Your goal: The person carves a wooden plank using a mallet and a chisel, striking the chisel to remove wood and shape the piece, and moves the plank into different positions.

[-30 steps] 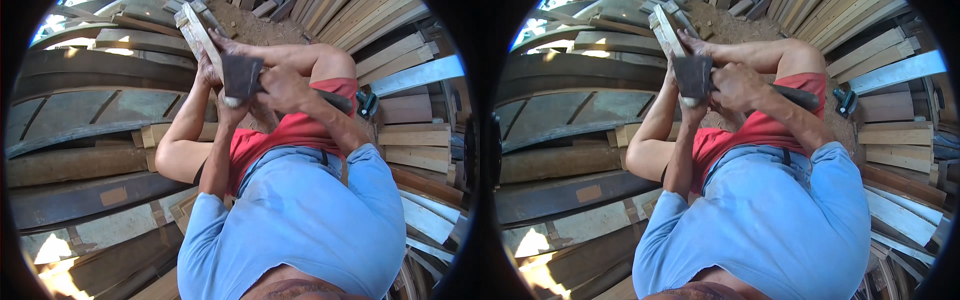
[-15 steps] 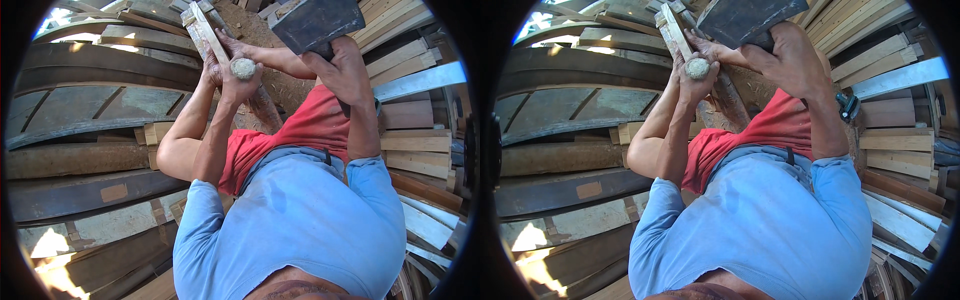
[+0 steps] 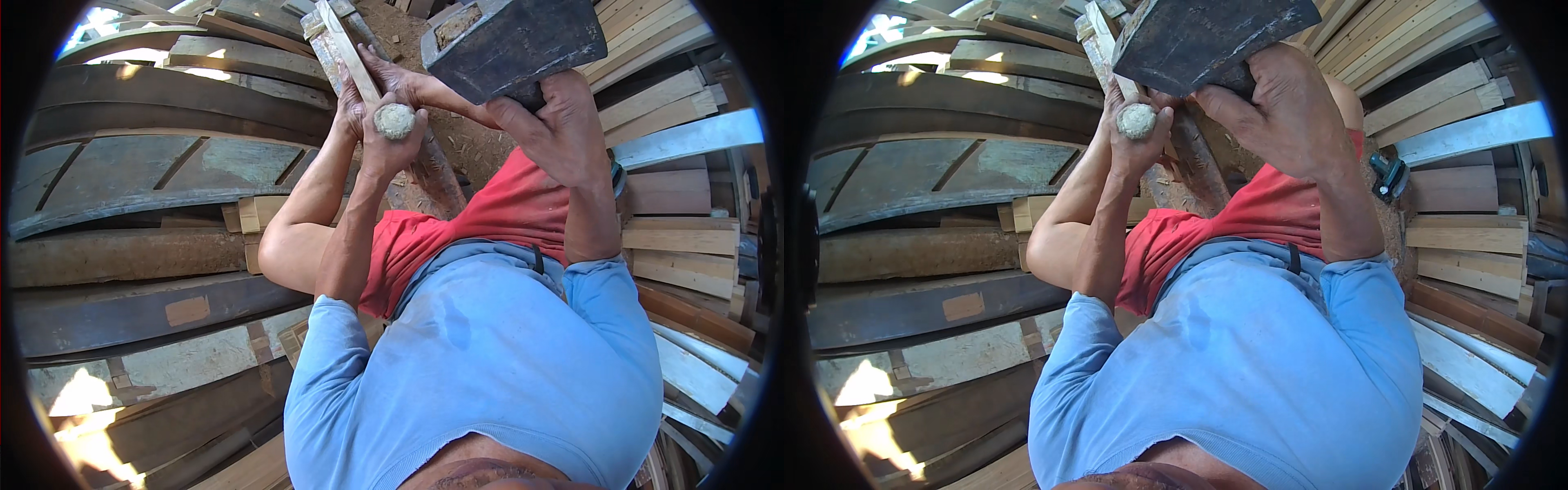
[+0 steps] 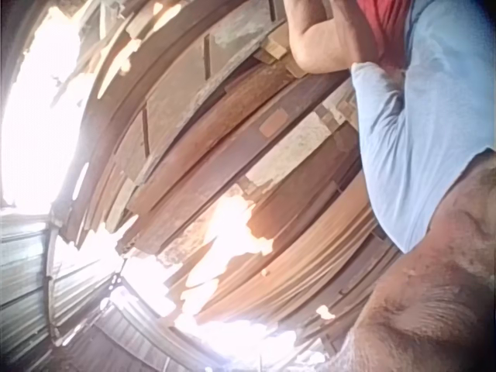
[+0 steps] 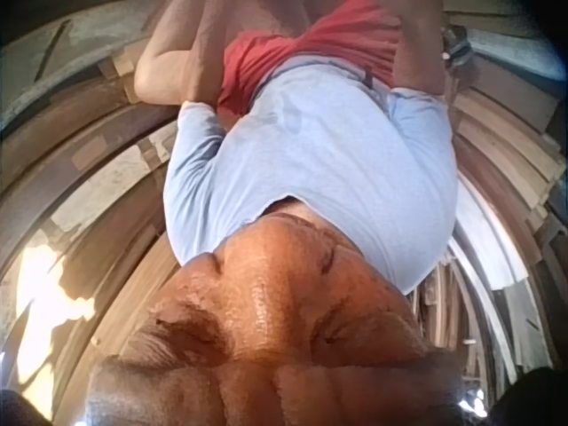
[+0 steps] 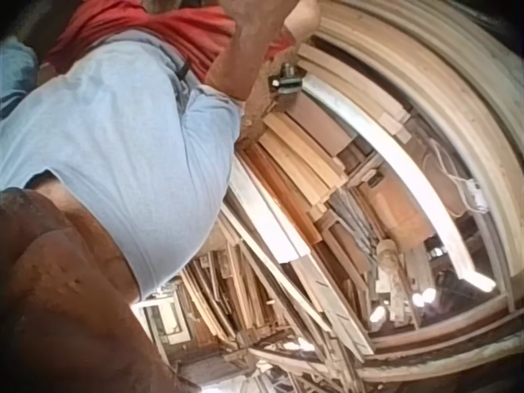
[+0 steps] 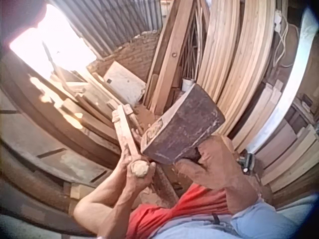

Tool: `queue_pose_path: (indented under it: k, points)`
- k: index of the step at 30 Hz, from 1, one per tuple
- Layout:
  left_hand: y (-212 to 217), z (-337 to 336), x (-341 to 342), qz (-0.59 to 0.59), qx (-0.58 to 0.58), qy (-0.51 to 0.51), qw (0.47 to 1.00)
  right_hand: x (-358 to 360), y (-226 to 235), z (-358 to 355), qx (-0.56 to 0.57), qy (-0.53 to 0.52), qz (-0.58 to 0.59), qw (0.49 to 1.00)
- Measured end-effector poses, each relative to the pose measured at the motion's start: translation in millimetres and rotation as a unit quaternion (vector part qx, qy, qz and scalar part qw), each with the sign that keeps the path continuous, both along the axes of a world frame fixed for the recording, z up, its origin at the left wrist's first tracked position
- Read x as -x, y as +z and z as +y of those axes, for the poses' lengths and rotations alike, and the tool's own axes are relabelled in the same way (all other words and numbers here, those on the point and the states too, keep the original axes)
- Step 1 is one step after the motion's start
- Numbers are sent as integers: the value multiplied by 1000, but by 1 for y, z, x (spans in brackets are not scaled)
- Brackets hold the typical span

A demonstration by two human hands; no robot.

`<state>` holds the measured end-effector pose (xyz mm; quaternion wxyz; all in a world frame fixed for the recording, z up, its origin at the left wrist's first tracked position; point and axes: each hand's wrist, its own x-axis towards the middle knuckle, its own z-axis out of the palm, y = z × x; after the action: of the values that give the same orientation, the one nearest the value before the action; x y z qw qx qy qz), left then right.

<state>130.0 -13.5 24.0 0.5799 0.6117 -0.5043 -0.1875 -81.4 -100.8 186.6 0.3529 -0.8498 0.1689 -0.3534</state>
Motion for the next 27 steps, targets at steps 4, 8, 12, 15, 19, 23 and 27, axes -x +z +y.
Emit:
queue_pose_path:
  k: [4,8,12,15,19,23,27]
  points:
    - [-1,2,0,-49,20,3,999,-4,-1,2,-4,-2,4,1000]
    - [-12,10,3,-41,38,-4,998,-16,-14,6,57,-7,43,997]
    - [-17,11,2,-17,43,2,999,-23,-24,10,56,-8,29,998]
    - [-8,8,0,-40,33,3,999,-24,-18,16,-35,-4,12,999]
    - [-22,15,-6,-30,15,-15,999,-27,-23,13,64,3,26,998]
    - [-27,16,-6,-132,25,-44,990,-36,-57,11,137,21,230,963]
    - [-23,23,1,-74,36,-30,996,-44,-55,11,167,17,158,973]
